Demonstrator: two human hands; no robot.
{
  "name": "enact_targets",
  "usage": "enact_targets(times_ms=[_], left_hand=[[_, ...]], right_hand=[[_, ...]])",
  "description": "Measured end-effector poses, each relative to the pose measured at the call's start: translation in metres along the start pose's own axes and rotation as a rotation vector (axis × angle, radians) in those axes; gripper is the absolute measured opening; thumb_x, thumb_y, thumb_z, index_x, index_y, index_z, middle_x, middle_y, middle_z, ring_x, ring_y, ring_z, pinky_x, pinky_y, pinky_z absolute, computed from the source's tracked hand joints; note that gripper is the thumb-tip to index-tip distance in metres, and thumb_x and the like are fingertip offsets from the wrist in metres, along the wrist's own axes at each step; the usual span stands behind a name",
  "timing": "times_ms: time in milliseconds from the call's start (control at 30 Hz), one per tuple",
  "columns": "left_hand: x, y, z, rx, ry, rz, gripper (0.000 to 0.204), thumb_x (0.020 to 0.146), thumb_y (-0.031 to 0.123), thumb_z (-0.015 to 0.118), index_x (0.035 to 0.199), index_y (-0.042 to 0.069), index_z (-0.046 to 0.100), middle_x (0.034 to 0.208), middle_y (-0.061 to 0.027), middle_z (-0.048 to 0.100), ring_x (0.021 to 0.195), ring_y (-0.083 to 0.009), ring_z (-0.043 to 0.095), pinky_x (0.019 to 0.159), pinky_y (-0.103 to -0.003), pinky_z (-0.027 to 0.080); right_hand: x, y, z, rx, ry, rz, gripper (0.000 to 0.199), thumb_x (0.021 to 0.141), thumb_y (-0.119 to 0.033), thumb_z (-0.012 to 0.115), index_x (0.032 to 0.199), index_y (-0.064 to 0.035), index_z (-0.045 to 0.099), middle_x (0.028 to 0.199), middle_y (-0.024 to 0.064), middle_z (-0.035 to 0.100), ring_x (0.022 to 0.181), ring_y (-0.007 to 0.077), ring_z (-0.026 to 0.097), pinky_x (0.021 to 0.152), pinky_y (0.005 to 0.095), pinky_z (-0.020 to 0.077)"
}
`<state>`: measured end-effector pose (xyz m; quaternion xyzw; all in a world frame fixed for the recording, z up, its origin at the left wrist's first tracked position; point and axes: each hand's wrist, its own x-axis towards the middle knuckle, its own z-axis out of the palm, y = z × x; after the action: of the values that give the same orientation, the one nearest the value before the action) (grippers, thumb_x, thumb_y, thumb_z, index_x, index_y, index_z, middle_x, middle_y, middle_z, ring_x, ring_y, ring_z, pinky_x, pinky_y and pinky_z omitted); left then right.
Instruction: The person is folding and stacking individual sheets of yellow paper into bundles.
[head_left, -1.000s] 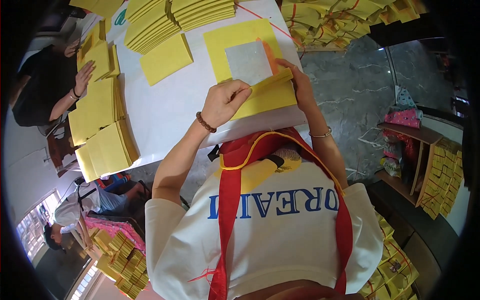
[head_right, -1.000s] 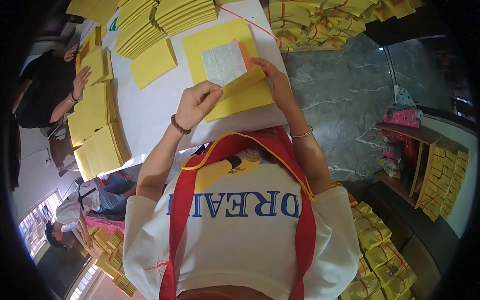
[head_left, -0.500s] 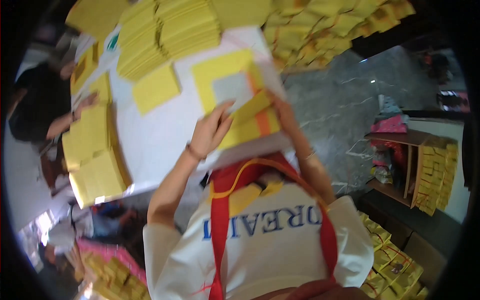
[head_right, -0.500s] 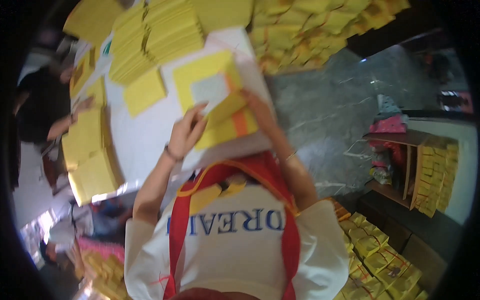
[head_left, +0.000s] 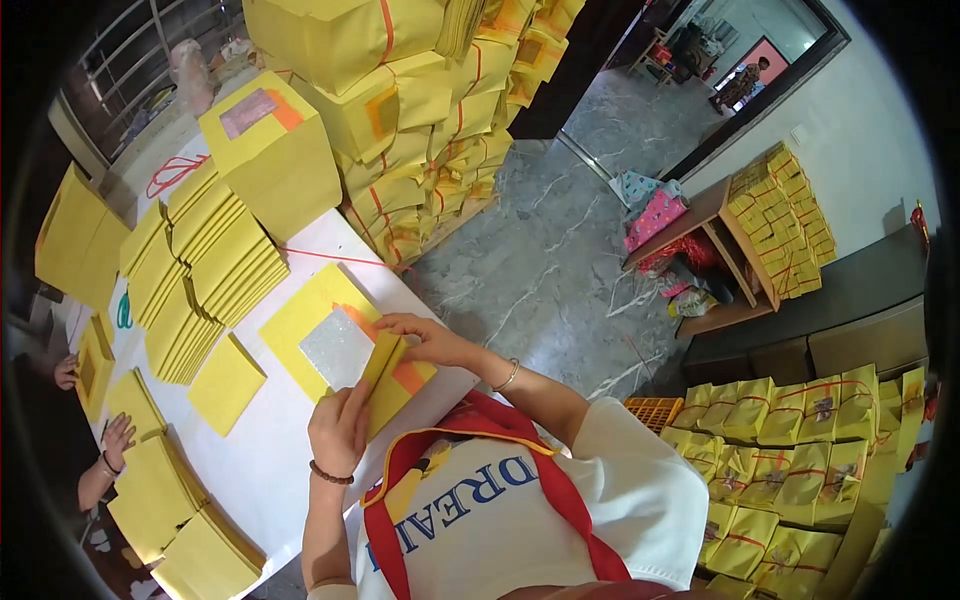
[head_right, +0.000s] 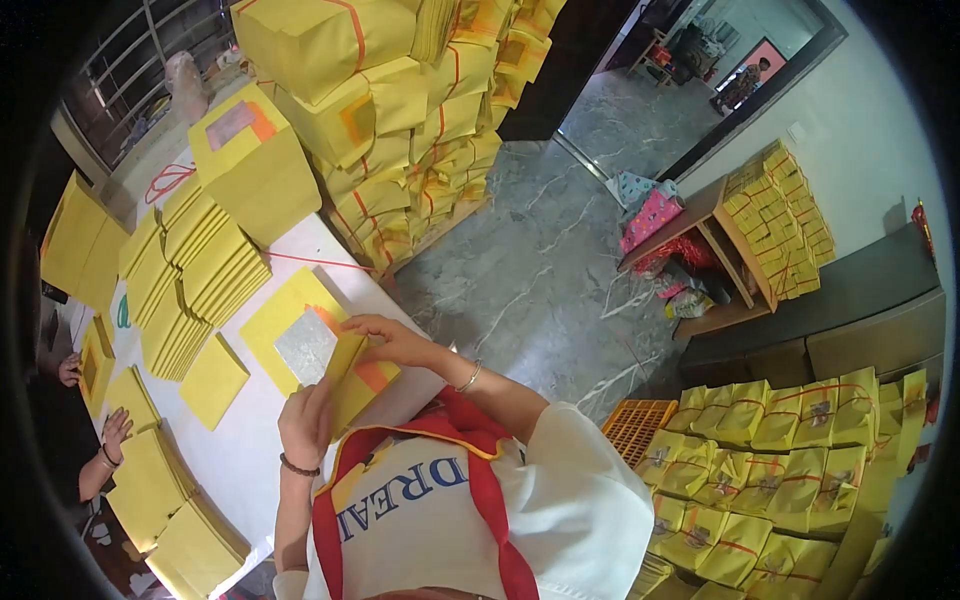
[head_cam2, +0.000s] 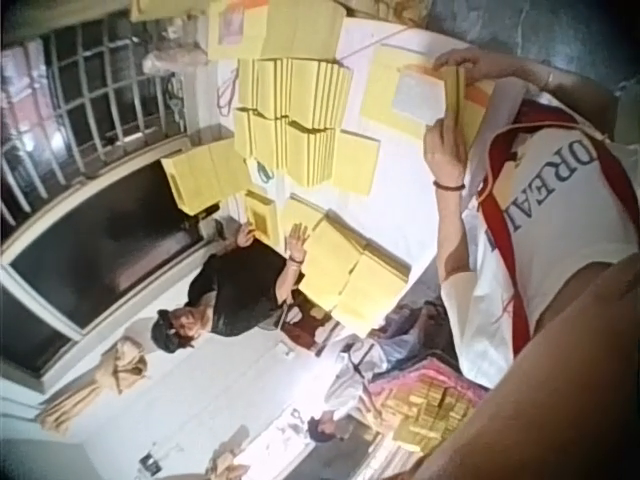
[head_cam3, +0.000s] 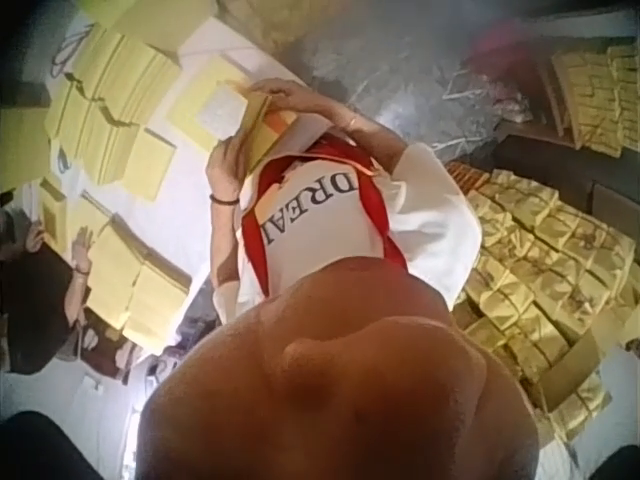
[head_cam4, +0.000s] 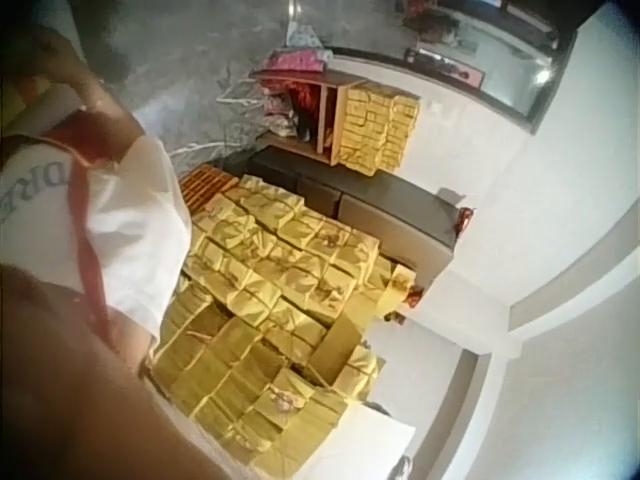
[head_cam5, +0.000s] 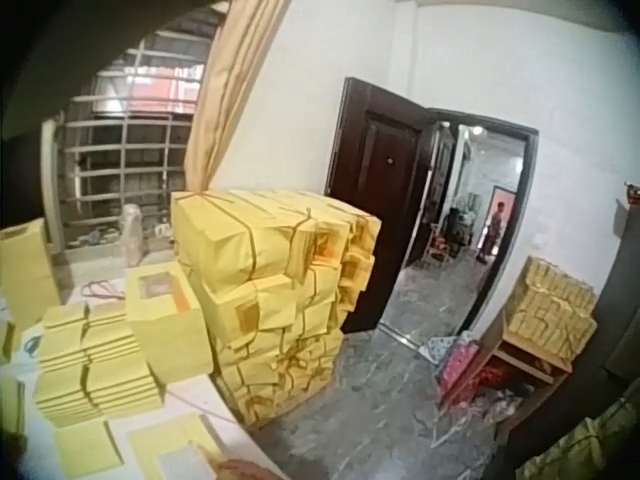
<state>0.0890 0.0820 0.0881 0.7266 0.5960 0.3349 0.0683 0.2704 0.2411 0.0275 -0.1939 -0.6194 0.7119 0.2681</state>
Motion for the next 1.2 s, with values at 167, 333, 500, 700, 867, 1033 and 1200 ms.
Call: enact_targets(times_ms=[167,333,500,700,867,1033,1200], left_hand=[[-0.026,0.006,-0.015,0.107,-0.108,0.015,0.05,0.069,0.015,0.07,0.116,0.005,0.053,0.118,-0.0166,0.052,0.101,-0.0344,0.05,0.083,-0.044,0.038],[-0.022,-0.024,0.004,0.163,0.094,-0.15,0.057,0.066,0.005,0.062,0.122,0.007,0.05,0.121,-0.0161,0.048,0.109,-0.0343,0.045,0.091,-0.044,0.034],[-0.008,-0.035,0.006,0.398,0.016,-0.188,0.058,0.062,0.001,0.059,0.117,0.017,0.056,0.114,-0.0114,0.051,0.097,-0.0269,0.048,0.079,-0.037,0.037],[-0.01,-0.034,-0.011,0.49,0.08,-0.104,0.05,0.066,0.004,0.056,0.114,0.02,0.057,0.113,-0.0057,0.053,0.088,-0.0205,0.049,0.072,-0.033,0.035],[-0.024,-0.014,-0.018,0.48,0.026,-0.036,0.038,0.073,0.02,0.059,0.111,0.017,0.061,0.115,-0.0023,0.055,0.089,-0.0198,0.048,0.074,-0.033,0.035],[-0.039,-0.007,-0.011,0.387,-0.025,-0.057,0.037,0.071,0.022,0.063,0.107,0.015,0.062,0.115,-0.0037,0.056,0.095,-0.0215,0.049,0.078,-0.035,0.035],[-0.033,-0.013,0.001,0.098,0.061,-0.12,0.039,0.069,0.022,0.065,0.106,0.011,0.061,0.112,-0.0061,0.056,0.097,-0.025,0.049,0.083,-0.036,0.037]], right_hand=[[-0.001,0.015,-0.001,-0.123,-0.099,-0.113,0.04,0.06,0.011,0.06,0.096,-0.0065,0.062,0.126,0.0078,0.051,0.123,0.0213,0.041,0.104,0.0345,0.0304],[0.001,0.008,-0.016,-0.213,-0.025,-0.094,0.031,0.069,0.006,0.062,0.097,-0.0068,0.062,0.127,0.0095,0.049,0.12,0.022,0.045,0.101,0.0318,0.0348],[0.006,0.004,-0.016,-0.088,-0.044,0.03,0.031,0.074,-0.002,0.067,0.103,-0.0074,0.06,0.13,0.0098,0.048,0.121,0.023,0.043,0.099,0.0316,0.0356],[0.011,-0.03,0.004,-0.567,0.039,-0.191,0.04,0.072,-0.011,0.071,0.11,-0.0112,0.06,0.132,0.0099,0.045,0.123,0.0287,0.04,0.104,0.0377,0.0295],[0.002,-0.049,0.004,-0.936,-0.239,-0.419,0.029,0.073,-0.015,0.067,0.102,-0.0136,0.062,0.121,0.0048,0.055,0.119,0.027,0.045,0.097,0.0396,0.0329],[-0.01,-0.047,0.003,-0.981,-0.396,-0.322,0.021,0.074,-0.016,0.064,0.095,-0.0143,0.063,0.11,0.0012,0.061,0.113,0.0225,0.05,0.091,0.0383,0.0346],[-0.007,-0.045,0.0,-0.976,-0.414,-0.333,0.024,0.073,-0.014,0.065,0.097,-0.0133,0.062,0.11,0.0007,0.061,0.111,0.0217,0.051,0.092,0.038,0.0344]])
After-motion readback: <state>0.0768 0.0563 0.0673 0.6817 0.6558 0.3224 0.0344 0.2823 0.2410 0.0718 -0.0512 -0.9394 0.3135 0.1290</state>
